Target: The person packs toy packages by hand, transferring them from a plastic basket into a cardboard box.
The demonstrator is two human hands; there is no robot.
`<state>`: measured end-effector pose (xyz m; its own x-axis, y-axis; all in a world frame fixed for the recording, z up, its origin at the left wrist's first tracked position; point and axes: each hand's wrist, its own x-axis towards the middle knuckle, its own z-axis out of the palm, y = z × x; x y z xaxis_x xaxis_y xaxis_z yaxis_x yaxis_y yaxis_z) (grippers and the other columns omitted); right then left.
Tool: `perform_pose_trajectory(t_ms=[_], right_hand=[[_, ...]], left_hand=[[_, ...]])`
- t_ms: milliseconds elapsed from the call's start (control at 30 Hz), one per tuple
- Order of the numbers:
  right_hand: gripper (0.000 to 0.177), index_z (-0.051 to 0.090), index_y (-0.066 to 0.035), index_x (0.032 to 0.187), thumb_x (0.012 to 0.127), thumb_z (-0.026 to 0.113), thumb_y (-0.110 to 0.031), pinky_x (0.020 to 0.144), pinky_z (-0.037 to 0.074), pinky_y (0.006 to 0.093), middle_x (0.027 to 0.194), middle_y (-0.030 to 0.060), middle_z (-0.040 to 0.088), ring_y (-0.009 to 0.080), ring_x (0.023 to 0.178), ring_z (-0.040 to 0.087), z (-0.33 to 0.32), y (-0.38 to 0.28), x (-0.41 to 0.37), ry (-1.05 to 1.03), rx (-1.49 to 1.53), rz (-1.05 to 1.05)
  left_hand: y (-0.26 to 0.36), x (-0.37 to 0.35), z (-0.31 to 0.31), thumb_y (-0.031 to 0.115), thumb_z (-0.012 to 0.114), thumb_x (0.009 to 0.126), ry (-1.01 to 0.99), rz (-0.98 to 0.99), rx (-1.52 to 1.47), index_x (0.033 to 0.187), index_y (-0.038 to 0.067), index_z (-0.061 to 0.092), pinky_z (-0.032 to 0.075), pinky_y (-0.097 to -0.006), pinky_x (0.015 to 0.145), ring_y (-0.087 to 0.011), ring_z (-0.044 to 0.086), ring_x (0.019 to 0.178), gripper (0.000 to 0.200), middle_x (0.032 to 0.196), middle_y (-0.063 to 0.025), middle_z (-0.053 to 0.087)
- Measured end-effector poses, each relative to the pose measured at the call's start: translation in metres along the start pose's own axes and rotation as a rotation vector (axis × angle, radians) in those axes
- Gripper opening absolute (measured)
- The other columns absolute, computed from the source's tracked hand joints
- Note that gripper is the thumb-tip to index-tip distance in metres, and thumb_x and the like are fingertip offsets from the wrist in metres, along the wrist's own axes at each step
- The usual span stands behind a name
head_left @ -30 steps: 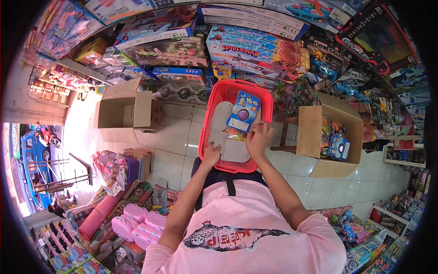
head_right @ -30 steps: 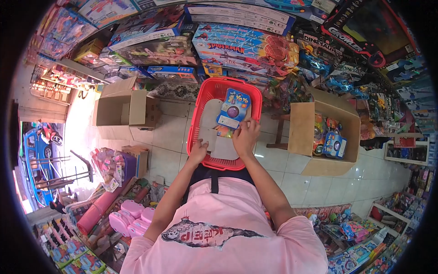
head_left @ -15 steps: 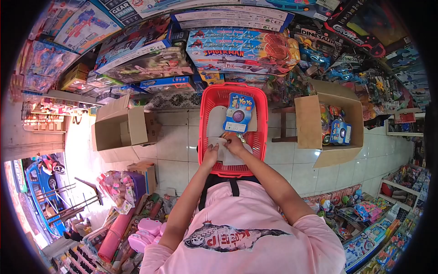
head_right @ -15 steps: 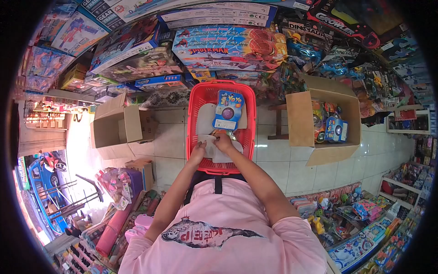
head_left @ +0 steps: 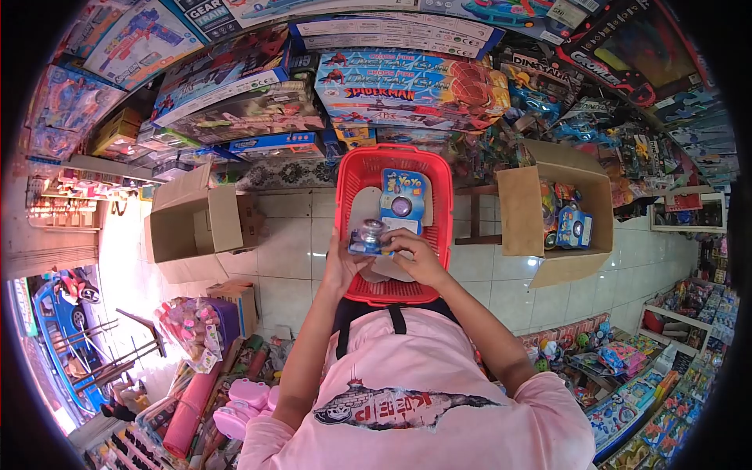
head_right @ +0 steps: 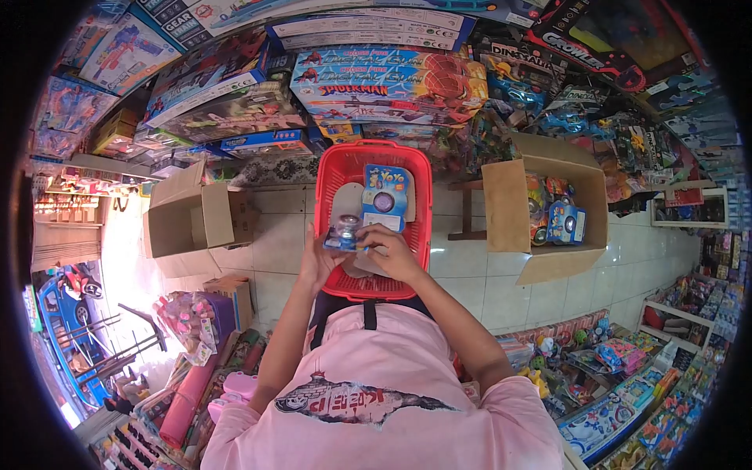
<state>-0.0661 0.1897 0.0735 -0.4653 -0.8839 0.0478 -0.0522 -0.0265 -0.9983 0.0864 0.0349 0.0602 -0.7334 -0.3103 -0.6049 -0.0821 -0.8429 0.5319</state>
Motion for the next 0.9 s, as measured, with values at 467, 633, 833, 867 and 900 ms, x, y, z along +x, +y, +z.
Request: perform_pose_trajectory(t_ms=[467,633,833,867,900], right_hand=[[0.042,0.062,0.002,0.116,0.081,0.068,-0.021,0.098,0.046,0.0415,0.123,0.0179,0.060,0.0324,0.116,0.057,-0.017,0.112,-0.016,-0.444,-0.814,0.262],[0.093,0.035,0.005,0.142,0.074,0.078,-0.041,0.103,0.044,0.0450,0.144,0.0301,0.038,0.0456,0.130,0.042,0.031,0.093,-0.022,-0.511,-1.096,0.620],[0.083,0.045,0.009,0.128,0.073,0.079,-0.043,0.095,0.049,0.0467,0.133,0.0289,0.049,0.0430,0.116,0.055,0.035,0.129,-0.012,-0.431,-1.097,0.522],[0.075,0.048,0.009,0.123,0.075,0.078,-0.040,0.093,0.050,0.0457,0.126,0.0279,0.055,0.0421,0.111,0.058,0.030,0.132,-0.013,-0.426,-1.073,0.498],[0.066,0.051,0.008,0.118,0.077,0.076,-0.037,0.091,0.051,0.0446,0.119,0.0268,0.060,0.0412,0.106,0.062,0.025,0.129,-0.012,-0.419,-1.049,0.473]], left_hand=[[0.004,-0.020,-0.012,0.017,0.069,0.091,0.205,0.272,0.287,0.124,0.000,0.047,0.054,-0.0275,0.075,-0.0148,0.067,0.087,0.044,0.101,-0.0115,0.068],[-0.008,-0.033,-0.023,0.017,0.069,0.091,0.277,0.301,0.242,0.124,-0.001,0.047,0.055,-0.0277,0.075,-0.0152,0.067,0.088,0.043,0.100,-0.0117,0.068],[-0.025,-0.049,-0.023,0.016,0.066,0.092,0.333,0.319,0.137,0.123,-0.002,0.048,0.054,-0.0282,0.076,-0.0159,0.067,0.088,0.041,0.100,-0.0121,0.067],[-0.028,-0.051,-0.024,0.016,0.065,0.092,0.345,0.318,0.124,0.123,-0.003,0.048,0.054,-0.0285,0.078,-0.0163,0.066,0.089,0.040,0.102,-0.0122,0.067],[-0.031,-0.052,-0.024,0.016,0.065,0.092,0.348,0.321,0.123,0.123,-0.003,0.048,0.054,-0.0285,0.078,-0.0163,0.066,0.089,0.040,0.102,-0.0122,0.067]])
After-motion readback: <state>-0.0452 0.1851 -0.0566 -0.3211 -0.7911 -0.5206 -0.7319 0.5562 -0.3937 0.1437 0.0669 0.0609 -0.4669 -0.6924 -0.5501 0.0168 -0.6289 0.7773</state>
